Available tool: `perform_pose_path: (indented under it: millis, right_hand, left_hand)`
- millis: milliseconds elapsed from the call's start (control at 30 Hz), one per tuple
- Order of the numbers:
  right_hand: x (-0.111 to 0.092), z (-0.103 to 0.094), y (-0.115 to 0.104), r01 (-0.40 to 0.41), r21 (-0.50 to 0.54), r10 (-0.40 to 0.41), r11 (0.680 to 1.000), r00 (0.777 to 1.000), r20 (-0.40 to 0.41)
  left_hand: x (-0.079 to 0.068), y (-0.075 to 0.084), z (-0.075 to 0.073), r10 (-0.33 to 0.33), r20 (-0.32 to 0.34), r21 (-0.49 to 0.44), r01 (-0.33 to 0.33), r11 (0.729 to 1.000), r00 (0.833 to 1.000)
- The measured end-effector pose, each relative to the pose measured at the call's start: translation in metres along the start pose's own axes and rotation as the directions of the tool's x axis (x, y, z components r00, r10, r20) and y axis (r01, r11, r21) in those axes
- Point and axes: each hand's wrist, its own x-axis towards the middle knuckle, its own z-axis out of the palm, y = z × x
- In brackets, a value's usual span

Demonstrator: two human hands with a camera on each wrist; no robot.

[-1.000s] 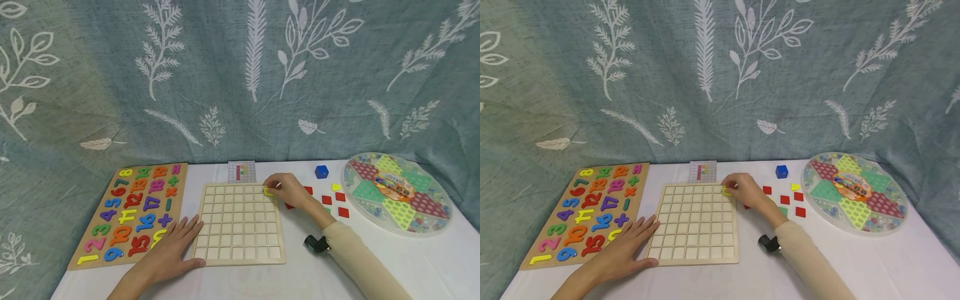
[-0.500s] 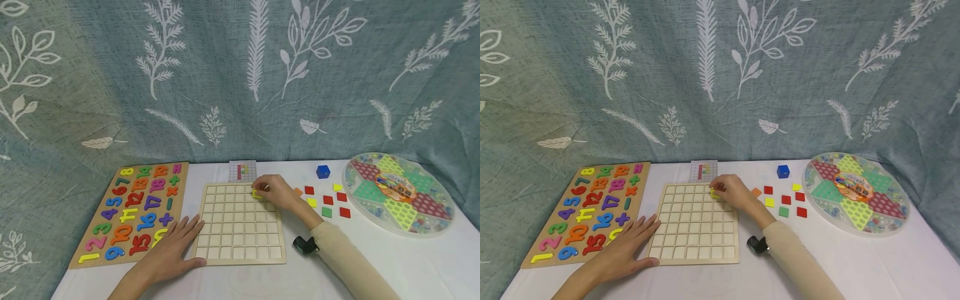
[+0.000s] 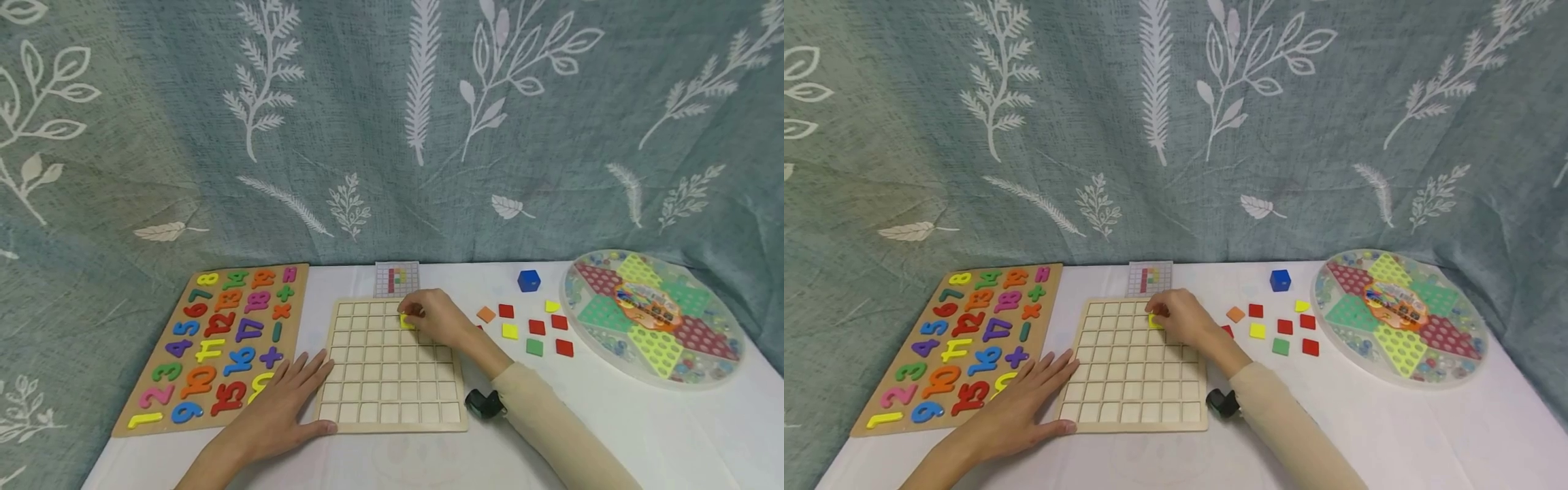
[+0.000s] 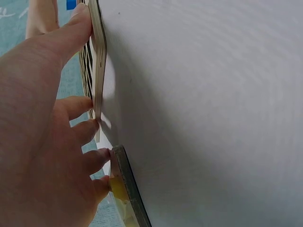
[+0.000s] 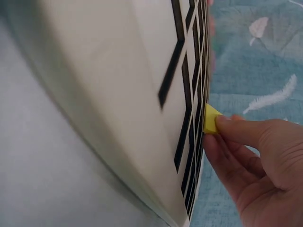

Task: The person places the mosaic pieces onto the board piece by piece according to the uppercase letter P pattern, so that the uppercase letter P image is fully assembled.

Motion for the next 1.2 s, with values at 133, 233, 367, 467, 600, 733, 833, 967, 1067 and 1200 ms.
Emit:
perform_pose_path:
  millis: [133, 233, 367, 467, 600, 733, 833, 967, 1067, 1200]
  right_hand:
    - [0.002, 0.001, -0.001, -0.016, -0.011, 0.016, 1.000, 1.000, -0.003]
    - [0.003, 0.001, -0.002, -0.029, -0.012, 0.029, 0.999, 1.000, 0.001]
    - [0.003, 0.001, -0.004, -0.042, -0.013, 0.042, 0.999, 0.999, -0.003]
    - [0.002, 0.001, -0.005, -0.051, -0.010, 0.051, 0.999, 0.999, 0.000]
    - [0.001, 0.001, -0.005, -0.059, -0.035, 0.060, 0.998, 0.998, 0.008]
    - [0.001, 0.002, -0.004, -0.048, -0.052, 0.048, 0.998, 0.999, 0.017]
    - [0.001, 0.002, -0.004, -0.032, -0.043, 0.033, 0.999, 0.999, 0.029]
    - [-0.002, -0.001, -0.007, -0.038, -0.018, 0.038, 0.999, 0.999, 0.031]
    - [-0.006, -0.008, -0.008, -0.037, -0.010, 0.037, 0.999, 0.999, 0.035]
    - [-0.013, -0.019, -0.006, -0.013, -0.039, 0.015, 0.999, 0.998, 0.055]
  left_hand:
    - [-0.001, -0.001, 0.000, -0.001, -0.002, 0.000, 0.001, 1.000, 1.000]
    - [-0.001, -0.001, 0.000, -0.005, 0.000, -0.002, 0.005, 1.000, 1.000]
    - [-0.002, -0.001, -0.001, -0.005, 0.000, -0.005, 0.005, 1.000, 1.000]
    - [-0.001, -0.001, -0.001, -0.005, 0.004, -0.002, 0.005, 1.000, 1.000]
    - [-0.001, 0.000, -0.001, 0.006, 0.005, -0.004, -0.006, 1.000, 1.000]
    - [0.000, 0.000, -0.001, 0.006, 0.004, -0.011, -0.006, 1.000, 1.000]
    - [-0.002, -0.001, -0.001, 0.000, 0.002, -0.010, 0.000, 1.000, 1.000]
    - [-0.003, -0.002, 0.000, 0.000, 0.001, -0.008, 0.000, 1.000, 1.000]
    - [-0.002, -0.002, 0.000, -0.001, 0.002, -0.012, 0.001, 1.000, 1.000]
    - [-0.001, -0.003, 0.002, 0.007, -0.004, -0.016, -0.007, 1.000, 1.000]
